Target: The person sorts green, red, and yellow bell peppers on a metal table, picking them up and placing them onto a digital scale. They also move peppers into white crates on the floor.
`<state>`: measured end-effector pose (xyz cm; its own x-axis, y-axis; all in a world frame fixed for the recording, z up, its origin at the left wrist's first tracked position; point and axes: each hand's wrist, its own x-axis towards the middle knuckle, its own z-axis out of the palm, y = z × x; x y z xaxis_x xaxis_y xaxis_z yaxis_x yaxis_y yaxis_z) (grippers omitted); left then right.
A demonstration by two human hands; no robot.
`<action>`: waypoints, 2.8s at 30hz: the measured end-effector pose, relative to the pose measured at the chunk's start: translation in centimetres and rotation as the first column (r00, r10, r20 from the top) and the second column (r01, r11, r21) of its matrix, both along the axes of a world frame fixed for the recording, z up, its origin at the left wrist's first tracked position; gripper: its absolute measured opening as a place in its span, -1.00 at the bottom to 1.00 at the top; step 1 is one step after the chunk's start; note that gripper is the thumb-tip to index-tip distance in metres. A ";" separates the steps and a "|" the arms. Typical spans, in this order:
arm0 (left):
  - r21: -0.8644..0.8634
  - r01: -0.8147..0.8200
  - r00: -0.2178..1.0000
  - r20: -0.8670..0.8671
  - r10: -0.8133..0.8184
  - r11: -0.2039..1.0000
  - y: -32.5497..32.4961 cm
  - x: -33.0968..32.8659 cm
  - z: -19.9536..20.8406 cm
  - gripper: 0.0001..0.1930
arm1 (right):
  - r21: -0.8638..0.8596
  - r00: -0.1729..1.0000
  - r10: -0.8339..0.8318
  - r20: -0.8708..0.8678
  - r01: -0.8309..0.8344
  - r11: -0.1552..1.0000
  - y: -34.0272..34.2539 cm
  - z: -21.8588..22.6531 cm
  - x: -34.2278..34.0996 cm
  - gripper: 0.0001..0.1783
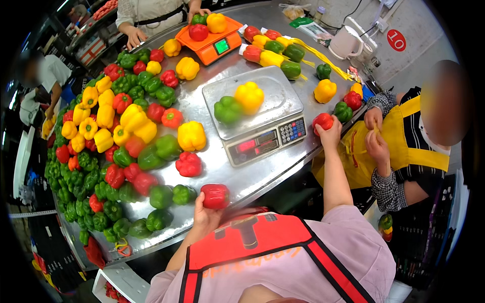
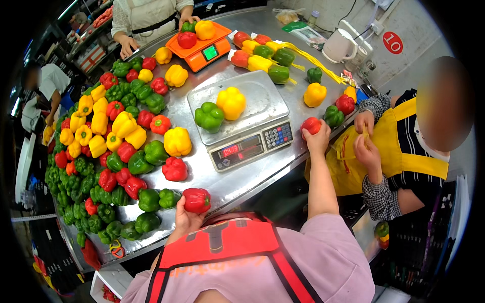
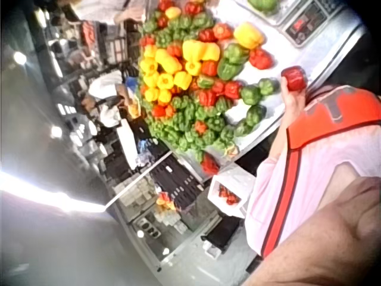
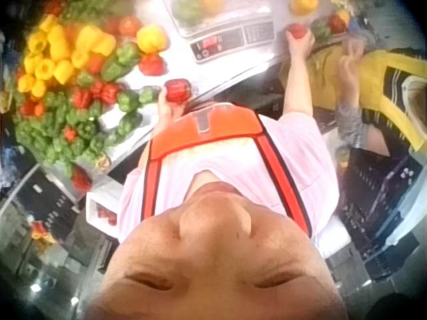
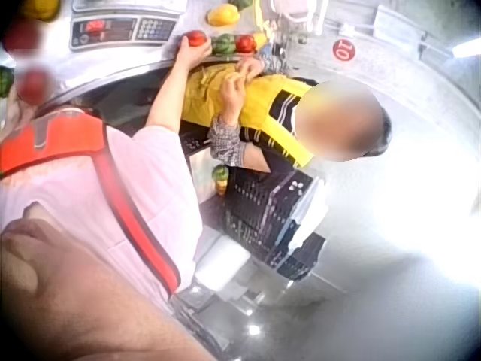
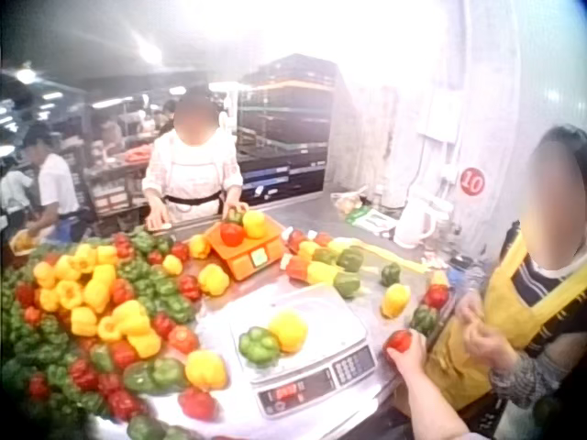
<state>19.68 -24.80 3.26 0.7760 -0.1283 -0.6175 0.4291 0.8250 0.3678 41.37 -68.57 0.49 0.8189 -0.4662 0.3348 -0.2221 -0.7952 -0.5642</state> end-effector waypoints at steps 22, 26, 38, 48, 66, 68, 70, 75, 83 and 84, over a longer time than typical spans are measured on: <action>0.056 0.081 0.997 -0.006 -0.081 0.995 -0.9 1.3 -0.5 -0.45 | 0.224 0.889 0.284 0.359 -0.377 0.899 14.5 4.4 10.7 -0.22; 0.054 0.070 0.998 0.006 -0.070 0.996 -0.3 0.9 -0.6 -0.46 | 0.018 0.964 0.063 0.259 -0.070 0.997 6.2 2.9 11.6 -0.19; 0.072 0.078 0.997 0.013 -0.079 0.994 0.2 0.6 -0.8 -0.46 | -0.202 0.983 0.178 -0.033 -0.181 0.962 7.5 4.2 10.1 -0.25; 0.069 0.142 0.989 0.029 -0.144 0.988 -0.3 0.6 -1.4 -0.45 | 0.035 0.652 0.757 0.028 -0.758 0.651 25.2 7.6 7.0 -0.18; 0.637 -0.364 0.781 0.606 -0.151 0.679 -0.8 15.6 4.0 -0.43 | 0.294 0.795 0.471 0.382 -0.588 0.754 22.5 4.9 0.2 -0.06; 0.725 -0.441 0.731 0.632 -0.257 0.530 -2.0 18.1 4.6 -0.37 | 0.323 0.848 0.341 0.406 -0.482 0.815 19.3 6.0 -2.4 -0.07; 0.742 -0.463 0.692 0.644 -0.326 0.485 -2.6 20.6 2.9 -0.33 | 0.164 0.865 0.275 0.419 -0.370 0.914 15.1 5.9 -5.2 -0.08; 0.859 -0.511 0.693 0.411 -0.593 -0.002 -5.1 23.9 2.7 -0.23 | 0.045 0.976 0.033 0.216 -0.044 0.998 7.1 2.3 -10.7 -0.08; 0.842 -0.539 0.714 0.466 -0.523 0.014 -4.1 24.3 1.1 -0.16 | -0.122 0.990 0.005 0.138 0.012 0.992 6.2 -1.5 -8.9 -0.11; 0.843 -0.526 0.734 0.515 -0.444 0.108 -3.0 23.4 0.9 -0.18 | -0.122 0.990 -0.006 0.143 0.023 0.992 6.3 -1.7 -8.7 -0.11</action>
